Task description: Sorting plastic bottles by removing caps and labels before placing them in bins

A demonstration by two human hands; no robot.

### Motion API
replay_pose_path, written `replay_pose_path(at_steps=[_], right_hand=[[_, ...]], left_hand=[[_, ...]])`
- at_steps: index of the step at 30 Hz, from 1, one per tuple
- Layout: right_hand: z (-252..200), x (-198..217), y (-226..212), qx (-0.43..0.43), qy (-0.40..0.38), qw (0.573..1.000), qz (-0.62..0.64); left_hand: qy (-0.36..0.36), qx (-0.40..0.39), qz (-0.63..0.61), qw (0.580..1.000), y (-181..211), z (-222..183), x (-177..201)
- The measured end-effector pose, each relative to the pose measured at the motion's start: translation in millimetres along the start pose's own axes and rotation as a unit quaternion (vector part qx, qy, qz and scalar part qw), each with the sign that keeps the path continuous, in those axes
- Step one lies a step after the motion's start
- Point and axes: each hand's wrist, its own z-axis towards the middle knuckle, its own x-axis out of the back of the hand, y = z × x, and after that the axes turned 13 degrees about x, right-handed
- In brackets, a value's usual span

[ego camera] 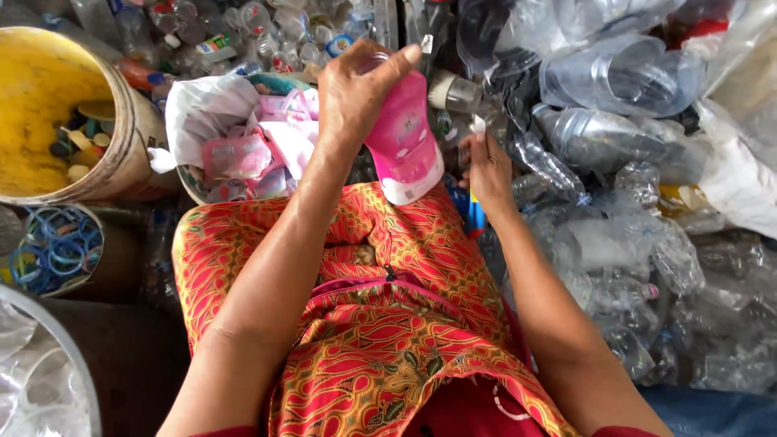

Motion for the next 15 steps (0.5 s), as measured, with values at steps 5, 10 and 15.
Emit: replay_pose_path(at_steps=[5, 10, 15], right_hand=[[-16, -6, -64, 0.297, 0.003, 0.927, -0.228], [-5, -25, -90, 0.404, -0.026, 0.877, -0.258], [-10, -28, -79, 0.379, -0.070, 0.889, -0.248]], left_hand=[[0.024, 0.031, 0.069, 0.997, 11, 4, -11], [0.039, 0.012, 0.097, 0.994, 9, 3, -16], [0.007, -0.069, 0.083, 0.994, -26, 13, -10]])
